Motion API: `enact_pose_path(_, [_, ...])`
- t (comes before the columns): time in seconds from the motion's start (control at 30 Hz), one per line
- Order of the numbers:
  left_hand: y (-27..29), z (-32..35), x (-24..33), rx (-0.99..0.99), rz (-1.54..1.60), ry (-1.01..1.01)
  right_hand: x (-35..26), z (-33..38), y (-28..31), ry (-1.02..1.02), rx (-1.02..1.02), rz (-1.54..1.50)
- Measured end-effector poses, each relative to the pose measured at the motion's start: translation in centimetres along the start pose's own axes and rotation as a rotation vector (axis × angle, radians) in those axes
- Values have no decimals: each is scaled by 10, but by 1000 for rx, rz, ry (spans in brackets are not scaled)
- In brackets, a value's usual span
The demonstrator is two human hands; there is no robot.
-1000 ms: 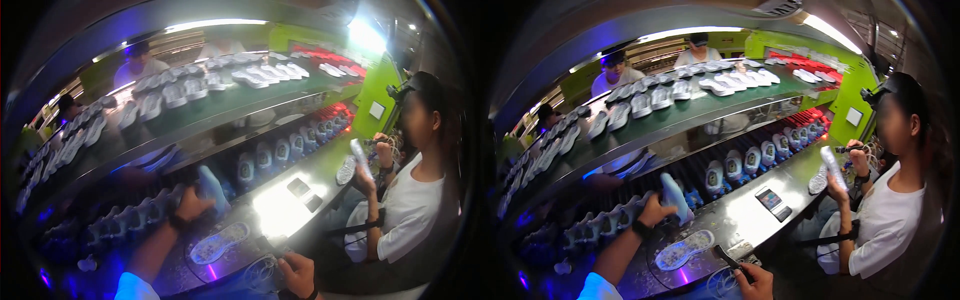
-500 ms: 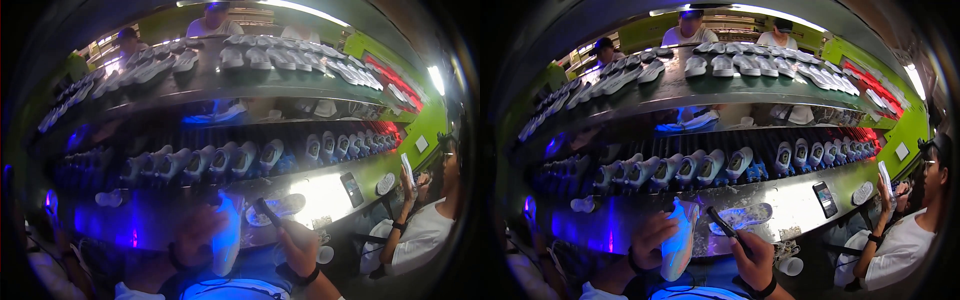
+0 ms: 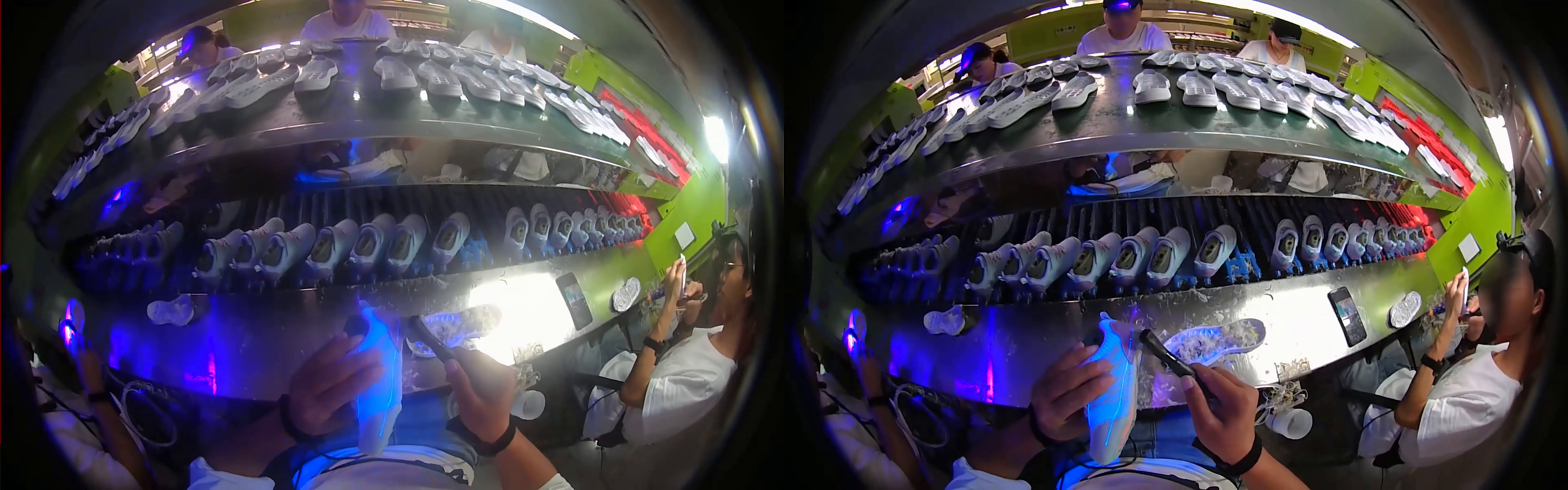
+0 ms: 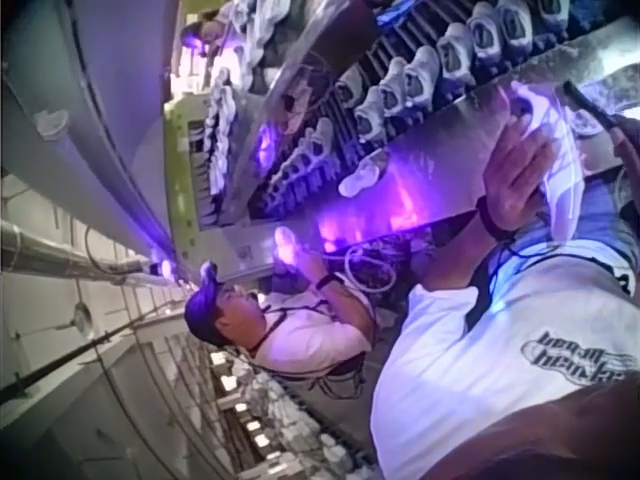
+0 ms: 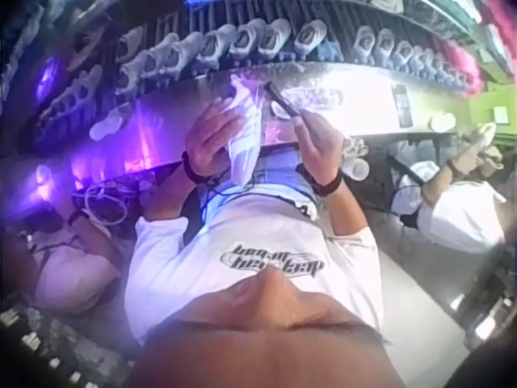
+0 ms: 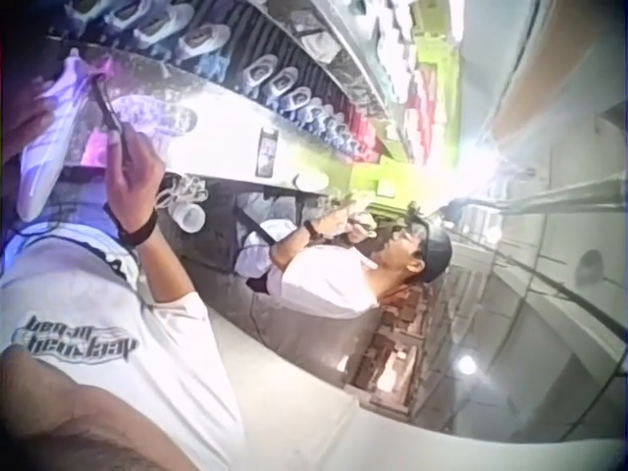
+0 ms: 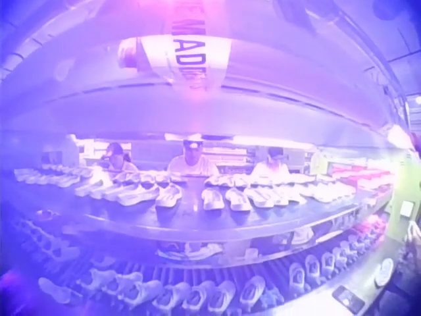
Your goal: Apply components and inspect shoe soles on a factory production line.
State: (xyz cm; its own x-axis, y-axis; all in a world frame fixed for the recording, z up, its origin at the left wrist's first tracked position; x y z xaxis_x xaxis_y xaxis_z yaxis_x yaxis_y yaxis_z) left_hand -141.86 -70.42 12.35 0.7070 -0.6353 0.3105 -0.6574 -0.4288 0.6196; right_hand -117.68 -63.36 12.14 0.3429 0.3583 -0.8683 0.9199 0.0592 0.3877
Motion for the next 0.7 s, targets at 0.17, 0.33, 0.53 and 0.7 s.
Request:
enact_pose_path(0.17, [1, 2, -7, 33, 4, 31, 6, 8, -10, 34, -53, -111])
enact_pose_path(0.33, [0, 2, -16, 47, 5, 42, 8, 21, -10, -39, -133, -137])
enact_pose_path(0.53, [0, 3, -18, 50, -2, 4, -5, 13, -6, 91, -97, -46])
enact_pose_path(0.7, [3, 6, -18, 52, -18, 13, -10, 4, -11, 161, -40, 166])
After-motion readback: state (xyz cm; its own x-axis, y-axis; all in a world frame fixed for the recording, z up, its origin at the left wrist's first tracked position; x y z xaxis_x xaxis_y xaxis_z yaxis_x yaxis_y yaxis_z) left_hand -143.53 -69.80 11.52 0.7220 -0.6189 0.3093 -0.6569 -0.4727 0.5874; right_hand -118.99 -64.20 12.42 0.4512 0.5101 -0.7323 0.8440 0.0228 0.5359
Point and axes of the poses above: each hand's wrist, its own z-axis away from the middle knuckle, its own y-axis out of the back of the hand, x = y × z, the point moved 4 cm from there along -z, towards the middle knuckle, and after that the axes turned 1 degree about x, right-handed, at the moved point
